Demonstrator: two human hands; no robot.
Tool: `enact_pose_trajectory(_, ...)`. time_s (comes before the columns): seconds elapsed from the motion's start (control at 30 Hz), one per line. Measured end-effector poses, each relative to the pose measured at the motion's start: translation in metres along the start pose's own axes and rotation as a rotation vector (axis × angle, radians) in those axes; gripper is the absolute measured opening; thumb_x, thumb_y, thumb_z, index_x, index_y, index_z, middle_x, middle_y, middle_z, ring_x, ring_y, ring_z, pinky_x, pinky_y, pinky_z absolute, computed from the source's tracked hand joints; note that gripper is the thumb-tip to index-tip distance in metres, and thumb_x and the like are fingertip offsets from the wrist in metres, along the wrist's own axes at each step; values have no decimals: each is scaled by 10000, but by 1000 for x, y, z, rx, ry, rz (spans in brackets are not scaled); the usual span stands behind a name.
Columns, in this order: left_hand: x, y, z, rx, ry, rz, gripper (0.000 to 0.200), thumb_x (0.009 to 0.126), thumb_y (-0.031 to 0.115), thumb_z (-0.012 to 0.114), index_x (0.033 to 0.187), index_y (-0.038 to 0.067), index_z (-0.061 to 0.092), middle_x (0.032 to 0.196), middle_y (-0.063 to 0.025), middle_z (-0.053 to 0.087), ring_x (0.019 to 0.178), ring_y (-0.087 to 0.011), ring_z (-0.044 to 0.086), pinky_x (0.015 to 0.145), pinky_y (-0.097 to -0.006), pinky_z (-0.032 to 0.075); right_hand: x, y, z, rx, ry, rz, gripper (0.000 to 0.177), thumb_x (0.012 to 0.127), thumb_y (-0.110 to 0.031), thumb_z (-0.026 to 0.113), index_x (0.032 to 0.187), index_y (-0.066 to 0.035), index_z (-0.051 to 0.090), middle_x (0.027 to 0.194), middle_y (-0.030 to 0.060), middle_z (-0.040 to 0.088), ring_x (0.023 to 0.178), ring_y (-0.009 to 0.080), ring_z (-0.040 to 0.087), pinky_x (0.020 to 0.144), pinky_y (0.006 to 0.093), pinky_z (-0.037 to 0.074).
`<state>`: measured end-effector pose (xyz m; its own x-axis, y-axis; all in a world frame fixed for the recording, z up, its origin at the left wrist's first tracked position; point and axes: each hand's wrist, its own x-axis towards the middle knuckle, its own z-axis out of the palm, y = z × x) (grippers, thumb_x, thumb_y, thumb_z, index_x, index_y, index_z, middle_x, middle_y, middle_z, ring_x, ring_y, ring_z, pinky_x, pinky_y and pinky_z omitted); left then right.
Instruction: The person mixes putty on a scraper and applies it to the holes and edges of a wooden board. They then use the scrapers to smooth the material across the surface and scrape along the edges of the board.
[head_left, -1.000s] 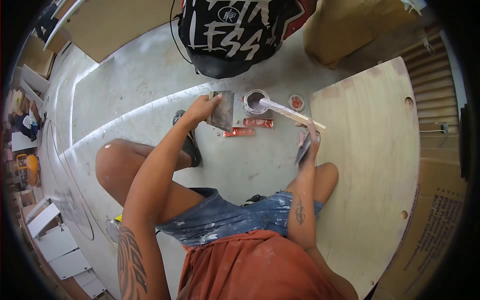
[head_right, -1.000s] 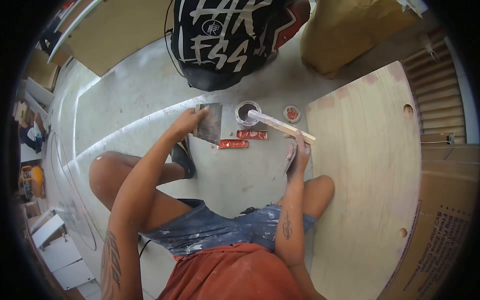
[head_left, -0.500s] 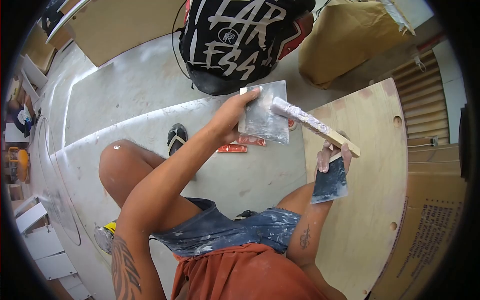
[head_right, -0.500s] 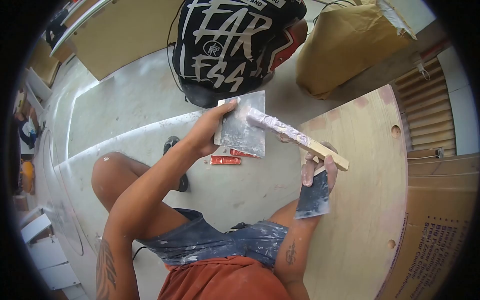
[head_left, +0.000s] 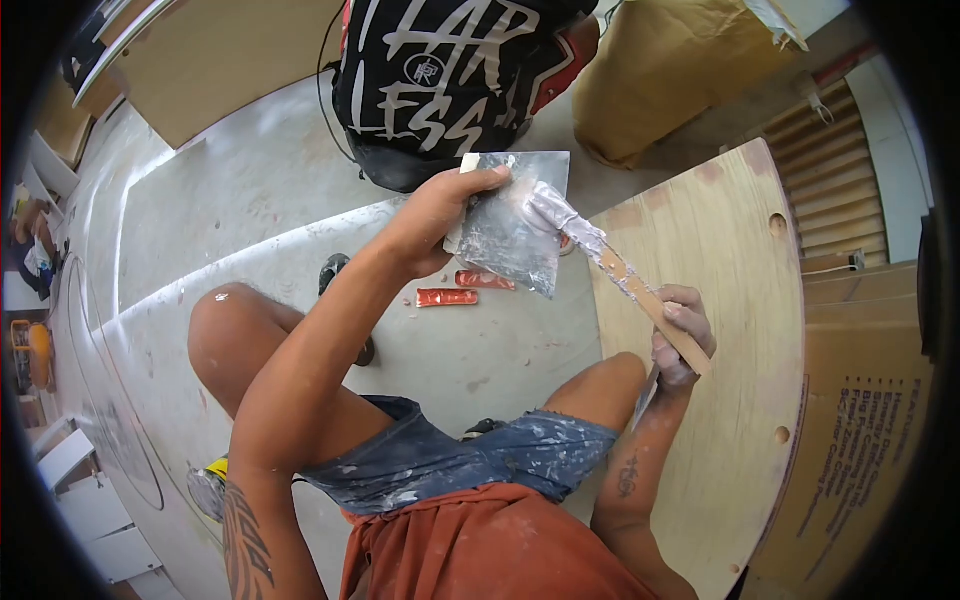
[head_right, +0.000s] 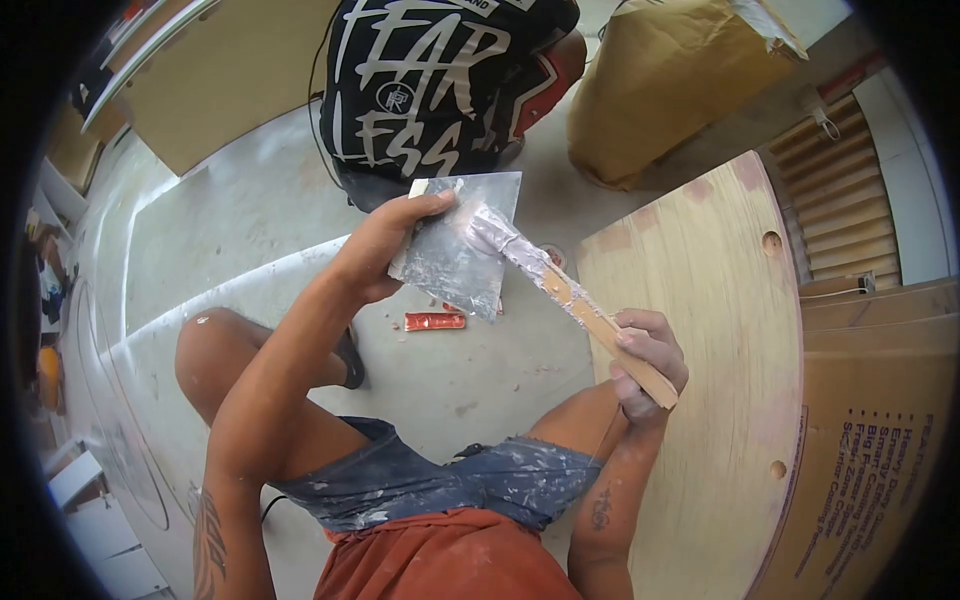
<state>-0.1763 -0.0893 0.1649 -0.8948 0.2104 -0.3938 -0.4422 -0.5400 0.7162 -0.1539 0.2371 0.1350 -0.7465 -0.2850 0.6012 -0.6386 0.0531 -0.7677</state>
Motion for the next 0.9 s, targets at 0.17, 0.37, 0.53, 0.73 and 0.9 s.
enact_pose_trajectory(0.17, 7, 1, -4, 97, 40, -22, 336, 933, 258, 571, 1093, -37, 567, 963, -102, 660, 797, -173, 693, 732, -314, 591, 7, -24, 2, -146, -79, -6, 309, 688, -1, 633, 992, -34, 681, 1011, 210, 627, 585, 142, 577, 514, 230, 442)
enact_pose_trajectory(0.37, 1, 12, -4, 301, 149, 96, 363, 916, 296, 598, 1061, -37, 591, 939, -91, 652, 763, -145, 660, 689, -283, 560, 24, -40, 3, -231, -121, -18, 328, 644, 13, 617, 957, -19, 710, 1007, 225, 624, 497, 91, 507, 463, 213, 395)
enact_pose_trajectory(0.53, 0, 16, -9, 454, 221, 270, 391, 918, 348, 608, 1045, -21, 607, 923, -66, 644, 797, -118, 619, 734, -257, 500, 20, -28, 3, -157, -81, -65, 362, 657, -34, 629, 1016, -18, 682, 991, 228, 619, 499, 97, 509, 477, 219, 401)
enact_pose_trajectory(0.73, -18, 30, 4, 627, 155, 549, 345, 964, 340, 580, 991, -1, 629, 840, -8, 620, 757, -60, 555, 685, -227, 455, -8, -10, 9, 147, 95, 137, 400, 767, -153, 630, 1132, 8, 599, 917, 197, 613, 507, 81, 477, 506, 219, 400)
enact_pose_trajectory(0.9, -31, 53, 12, 993, 167, 908, 268, 969, 174, 549, 1156, -2, 628, 858, -82, 697, 719, -128, 596, 698, -263, 491, -21, 24, 38, 247, 246, 771, 339, 885, -170, 598, 1167, 18, 587, 836, 74, 610, 556, 76, 493, 585, 218, 435)
